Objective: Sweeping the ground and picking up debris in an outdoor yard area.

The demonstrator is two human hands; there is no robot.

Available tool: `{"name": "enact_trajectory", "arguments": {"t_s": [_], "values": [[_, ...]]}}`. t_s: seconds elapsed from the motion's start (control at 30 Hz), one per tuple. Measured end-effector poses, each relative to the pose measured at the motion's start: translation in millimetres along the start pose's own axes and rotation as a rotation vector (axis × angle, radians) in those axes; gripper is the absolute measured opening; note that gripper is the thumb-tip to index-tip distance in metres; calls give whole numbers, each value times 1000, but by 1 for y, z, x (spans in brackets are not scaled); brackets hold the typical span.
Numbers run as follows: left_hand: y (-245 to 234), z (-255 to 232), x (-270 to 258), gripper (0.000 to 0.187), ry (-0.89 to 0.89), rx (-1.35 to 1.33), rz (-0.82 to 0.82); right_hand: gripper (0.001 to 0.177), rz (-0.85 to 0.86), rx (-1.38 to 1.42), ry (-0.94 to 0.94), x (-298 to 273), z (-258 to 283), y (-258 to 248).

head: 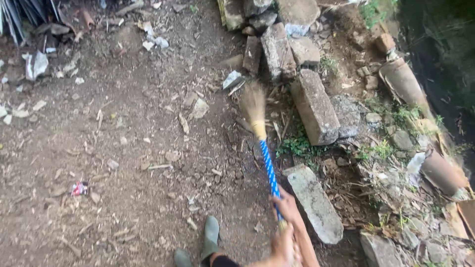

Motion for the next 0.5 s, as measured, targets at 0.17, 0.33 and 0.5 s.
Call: {"name": "enact_trajectory", "arguments": {"t_s": [0.17, 0.33, 0.5], "values": [[-18, 20, -28, 47, 47, 200, -150, 70, 36, -50, 53, -78, 27, 27], [-50, -14, -27, 44, -84, 151, 51, 72, -117, 79, 18, -80, 47, 44], [-43, -95, -83, 38, -341, 145, 157, 32, -348, 18, -32, -37, -8, 37]]}}
Point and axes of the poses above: each hand's wrist, its own x-axis towards the middle knuckle, its own y-axis out of the palm, z = x × y, the point moved 4 cm from there along x, towards the middle knuckle, and after that the axes turned 7 degrees about z, right-handed, at the moved point
